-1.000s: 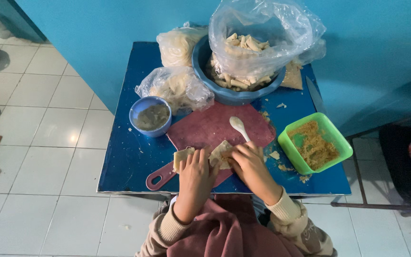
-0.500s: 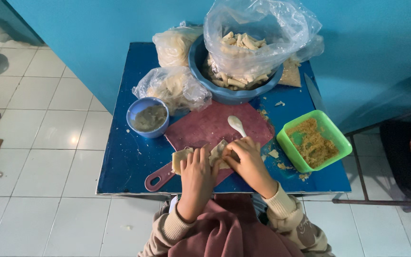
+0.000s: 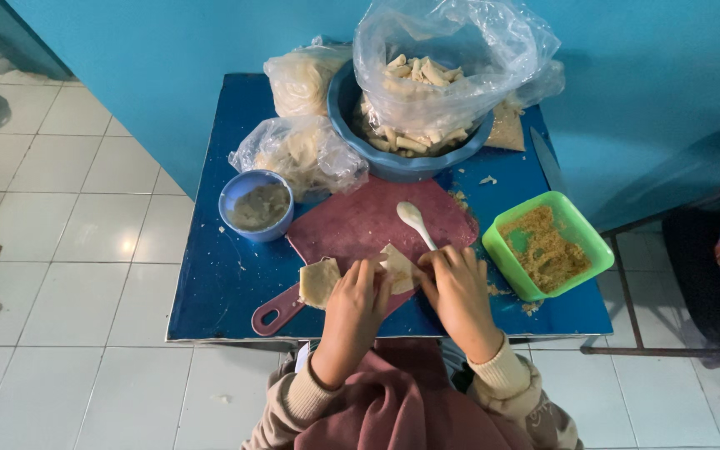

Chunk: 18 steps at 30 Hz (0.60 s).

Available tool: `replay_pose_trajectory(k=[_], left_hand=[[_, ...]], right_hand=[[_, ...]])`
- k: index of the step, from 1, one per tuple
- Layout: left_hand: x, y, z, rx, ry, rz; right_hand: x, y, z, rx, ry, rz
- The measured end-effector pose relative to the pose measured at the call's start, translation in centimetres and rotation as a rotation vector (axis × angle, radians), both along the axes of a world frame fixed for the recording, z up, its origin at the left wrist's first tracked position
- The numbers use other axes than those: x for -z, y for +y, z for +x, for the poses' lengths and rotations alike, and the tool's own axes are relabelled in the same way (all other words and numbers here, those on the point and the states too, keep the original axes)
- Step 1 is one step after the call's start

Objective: The person sits at a small table and makes filled snack rolls. They take square dough wrappers, spoon filling from a green container onto each wrapper, fold and roll the wrapper closed by hand, and place the finished rolls into a plastic-lined bowl with other completed rolls.

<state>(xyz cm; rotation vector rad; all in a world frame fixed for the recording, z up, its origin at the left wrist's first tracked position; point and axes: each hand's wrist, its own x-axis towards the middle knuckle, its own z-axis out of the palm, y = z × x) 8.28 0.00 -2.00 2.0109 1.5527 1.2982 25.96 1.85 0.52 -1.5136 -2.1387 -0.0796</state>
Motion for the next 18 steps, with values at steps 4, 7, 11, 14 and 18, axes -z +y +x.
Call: replay_pose_trajectory(k=[4,7,11,14,18], left_hand=[[-0.22,0.21,0.01,0.003,0.096,0.047],[-0.20,0.12,-0.06,0.037,0.089,0.099],[-0.15,0.28,0.20,-0.004,0.174,0.066],[-0.15,0.22,0.31,-0.020,0.187,0.082],[-0.15,0.28,0.34,-0.043,0.215,0.061]], right_hand=[[-0.15,0.27,-0.34,-0.046,0.046,-0.024],[-0.25,0.49,-0.46,-0.043,0.071,-0.056],[-0.35,0.85,-0.58,-0.124,0.218,-0.139],[-0.25,0.98,-0.66,-0.210,0.394,-0.246],[0.16,0.79,-0.76,-0.258,0.371,-0.189]])
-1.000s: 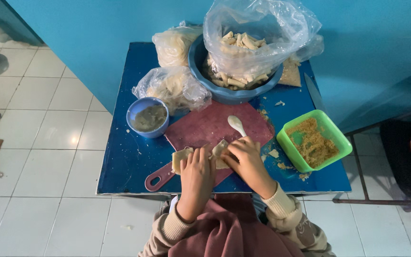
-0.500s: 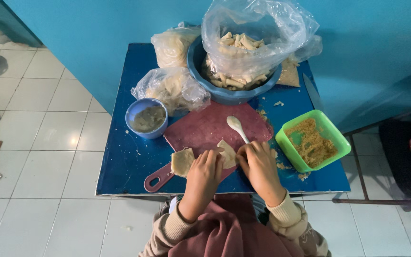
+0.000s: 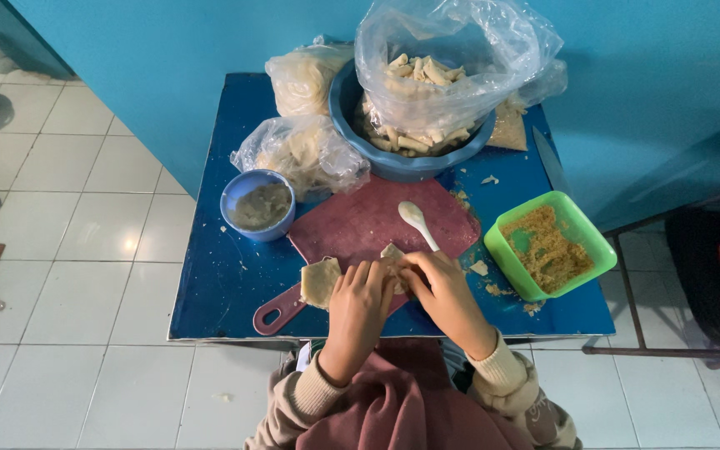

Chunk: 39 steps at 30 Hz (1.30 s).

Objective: The person sits at a small table and makes filled snack rolls. They take square dough wrappers, spoon filling from a green container onto each wrapper, fold and roll the wrapper closed by hand, and place the finished rolls into a plastic-lined bowl with other completed rolls.

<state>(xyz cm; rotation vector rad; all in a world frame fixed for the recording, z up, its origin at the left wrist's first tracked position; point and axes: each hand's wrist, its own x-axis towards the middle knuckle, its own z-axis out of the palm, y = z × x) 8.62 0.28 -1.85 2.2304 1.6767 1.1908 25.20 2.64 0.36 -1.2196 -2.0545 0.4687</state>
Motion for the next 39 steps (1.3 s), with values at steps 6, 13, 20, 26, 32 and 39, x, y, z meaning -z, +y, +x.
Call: replay_pose_trajectory(k=[6,13,20,26,32,39], left_hand=[[-0.3,0.1,-0.2,0.014,-0.028,-0.067],[-1.3,0.0,-3.9,0.303,0.004,-0.104],[-0.6,0.9,-3.3,0.236,-0.013,-0.029],[-0.2,1.2,-1.8,0.104,-0.140,-0.057],[-0.4,1.6,-0.9,0.025,-0.134,-0.047],[-0.6,2.2,-0.6,0.024,-0.162,-0.001]], right_hand=[[0.5,-0.5,0.0,-0.080,-0.053,0.174],[0.0,-0.7,0.6,-0.139,-0.179,0.288],[0.4,0.2,0.8,-0.147,-0.180,0.283],[1.4,2.2,1.0,-0.117,-0.173,0.160],[1.4,2.9,0.5,-0.060,-0.139,0.132],[0.7,2.1,0.3,-0.011,-0.226,0.109]])
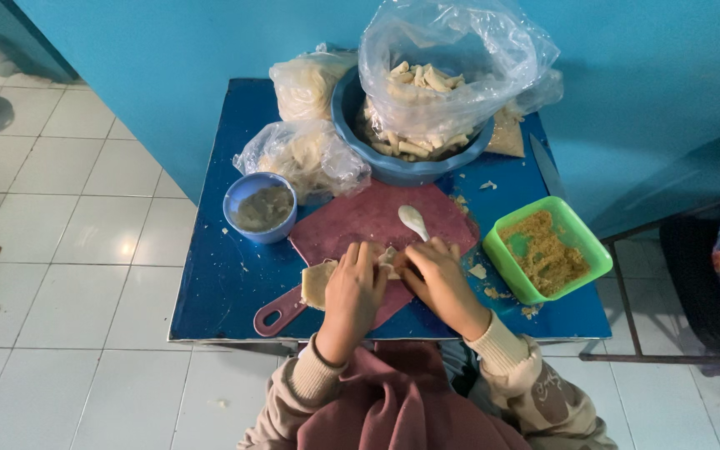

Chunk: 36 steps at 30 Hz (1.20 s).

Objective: The person sits at a small table and makes filled snack rolls. They take square dough wrappers, spoon filling from a green container onto each wrapper, fold and roll the wrapper closed by hand, and place the finished rolls into a plastic-lined bowl with other completed rolls.

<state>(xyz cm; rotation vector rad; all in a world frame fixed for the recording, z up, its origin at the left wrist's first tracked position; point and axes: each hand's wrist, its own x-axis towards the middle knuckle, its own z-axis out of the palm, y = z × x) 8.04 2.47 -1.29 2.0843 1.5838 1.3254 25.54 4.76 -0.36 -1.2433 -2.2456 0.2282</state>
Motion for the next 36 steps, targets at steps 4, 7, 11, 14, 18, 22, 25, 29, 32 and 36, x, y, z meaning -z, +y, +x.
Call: replay_pose_trajectory(k=[4,7,11,14,18,22,25,29,32,36], left_hand=[[0.2,0.0,-0.5,0.034,0.077,-0.078],[0.3,0.0,-1.7,0.133,0.173,0.012],[0.4,-0.3,-2.3,0.196,0.227,0.131],[0.5,0.1,-2.1,0.177,0.281,0.204],[0.5,0.0,-1.6,0.137,0.323,0.163],[0.3,-0.1,-1.1,0.021,0.307,0.258],[0.2,0.2,-0.4,-0.052,0.259,0.128],[0.2,0.9,0.4,-0.128,0.263,0.055],[0.2,1.3,1.1,-0.205,0.334,-0.004],[0.0,1.1,0.9,-0.257,0.362,0.088]], right_hand=[[-0.3,-0.2,0.2,-0.124,-0.072,0.192],[-0.5,-0.6,0.5,-0.191,-0.066,0.262],[-0.3,-0.9,0.3,-0.164,-0.033,0.291],[0.0,-0.6,0.1,-0.131,-0.034,0.232],[0.1,-0.4,0.2,-0.104,-0.028,0.179],[0.4,-0.3,0.0,-0.061,-0.147,0.294],[0.6,-0.2,-0.4,-0.020,-0.248,0.324],[1.1,-1.9,-1.3,0.036,-0.324,0.411],[1.4,-3.8,-1.7,0.111,-0.409,0.437],[1.7,-3.0,-1.9,0.159,-0.529,0.406]])
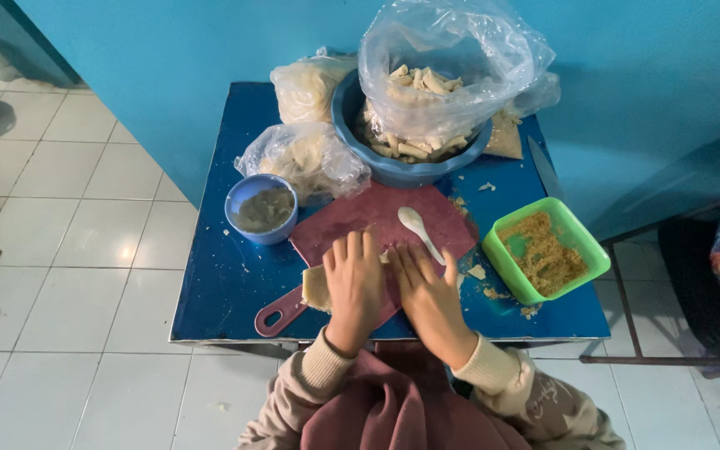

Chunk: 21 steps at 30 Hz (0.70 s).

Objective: The person sits at a small table and makes filled snack rolls. They take square dough wrappers, spoon filling from a green container onto each wrapper, fold and roll the wrapper closed by hand, and place the finished rolls into a plastic-lined bowl with other completed rolls.

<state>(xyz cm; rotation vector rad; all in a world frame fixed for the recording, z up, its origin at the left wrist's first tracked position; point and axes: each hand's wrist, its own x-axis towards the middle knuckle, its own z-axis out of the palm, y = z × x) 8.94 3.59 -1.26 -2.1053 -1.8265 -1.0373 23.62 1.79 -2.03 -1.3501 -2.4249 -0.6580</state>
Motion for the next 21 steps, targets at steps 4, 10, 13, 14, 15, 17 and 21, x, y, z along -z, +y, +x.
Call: replay_pose_trajectory(k=[4,10,13,14,15,17,21], left_hand=[[-0.2,-0.6,-2.2,-0.055,0.054,-0.074],[-0.7,-2.5,-6.7,-0.128,-0.025,-0.100],[-1.1,-3.0,-7.5,-0.072,-0.081,-0.258],[-1.3,-3.2,-7.5,-0.035,-0.080,-0.199],[-1.5,-3.3,-7.5,0.001,-0.080,-0.139],[-1.9,-3.9,-7.3,0.073,-0.090,-0.141],[-2.4,-4.6,-7.3,0.222,-0.120,-0.331]], right_hand=[[0.3,2.5,-0.1,-0.031,0.043,-0.002],[-1.3,5.4,-0.2,-0.092,0.068,0.014],[-2.8,6.7,-0.3,-0.092,0.109,0.078],[-3.2,6.7,-0.5,-0.084,0.129,0.086],[-3.6,6.7,-0.6,-0.077,0.148,0.095],[-3.9,5.5,-1.0,-0.153,0.214,0.032],[-4.0,2.1,-1.8,-0.287,0.348,-0.099]])
